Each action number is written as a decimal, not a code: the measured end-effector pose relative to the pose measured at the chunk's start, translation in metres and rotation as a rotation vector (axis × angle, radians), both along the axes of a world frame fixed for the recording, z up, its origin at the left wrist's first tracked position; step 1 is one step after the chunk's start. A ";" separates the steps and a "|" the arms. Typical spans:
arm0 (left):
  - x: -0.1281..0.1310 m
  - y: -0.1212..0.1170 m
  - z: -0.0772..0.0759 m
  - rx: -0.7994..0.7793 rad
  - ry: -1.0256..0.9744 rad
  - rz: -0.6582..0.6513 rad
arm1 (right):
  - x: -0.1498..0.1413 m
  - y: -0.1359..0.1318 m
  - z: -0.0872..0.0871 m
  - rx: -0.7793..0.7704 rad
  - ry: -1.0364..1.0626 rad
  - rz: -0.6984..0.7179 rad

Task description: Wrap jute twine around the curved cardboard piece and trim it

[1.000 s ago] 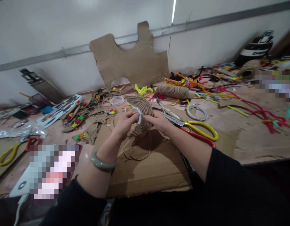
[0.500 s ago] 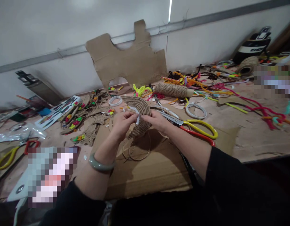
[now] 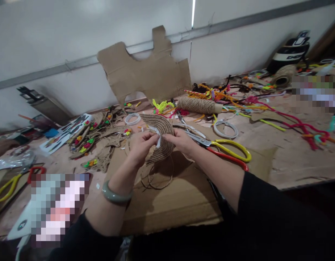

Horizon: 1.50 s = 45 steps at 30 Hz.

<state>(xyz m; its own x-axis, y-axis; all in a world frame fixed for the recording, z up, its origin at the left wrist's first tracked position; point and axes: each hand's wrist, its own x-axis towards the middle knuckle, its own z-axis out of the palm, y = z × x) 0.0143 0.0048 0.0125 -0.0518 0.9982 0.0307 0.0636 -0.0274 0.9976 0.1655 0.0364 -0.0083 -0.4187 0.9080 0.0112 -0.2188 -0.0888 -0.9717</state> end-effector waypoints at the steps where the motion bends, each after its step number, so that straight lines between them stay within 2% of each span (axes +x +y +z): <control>1: 0.000 0.000 0.000 -0.003 -0.004 -0.004 | 0.000 0.000 0.000 0.008 0.000 -0.002; 8: 0.000 0.001 -0.001 0.018 -0.011 0.035 | 0.000 -0.003 0.002 -0.035 0.027 0.004; 12: 0.001 0.002 -0.001 0.017 -0.062 0.072 | 0.000 -0.002 0.002 -0.003 0.010 0.031; 21: 0.001 0.001 0.001 0.014 -0.055 0.038 | 0.001 -0.003 0.002 0.020 0.018 0.035; 26: 0.000 -0.001 -0.001 -0.012 -0.070 0.035 | 0.002 -0.006 0.002 -0.071 0.015 0.113; 29: 0.000 -0.001 -0.001 -0.034 -0.088 0.027 | 0.001 -0.006 0.002 -0.068 0.015 0.139; 34: 0.002 -0.001 0.001 -0.080 -0.121 0.026 | 0.001 -0.005 0.000 -0.055 0.032 0.101; 41: 0.001 -0.003 0.001 -0.025 -0.058 0.028 | 0.000 -0.004 -0.004 -0.034 0.009 0.108; 45: 0.001 -0.002 -0.002 -0.033 -0.121 0.041 | 0.000 -0.005 0.000 -0.052 0.004 0.071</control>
<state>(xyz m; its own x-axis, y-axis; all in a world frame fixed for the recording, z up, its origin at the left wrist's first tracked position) 0.0151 0.0030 0.0109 -0.0944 0.9955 -0.0113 -0.0565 0.0060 0.9984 0.1656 0.0312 -0.0083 -0.4817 0.8757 -0.0333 -0.2143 -0.1546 -0.9644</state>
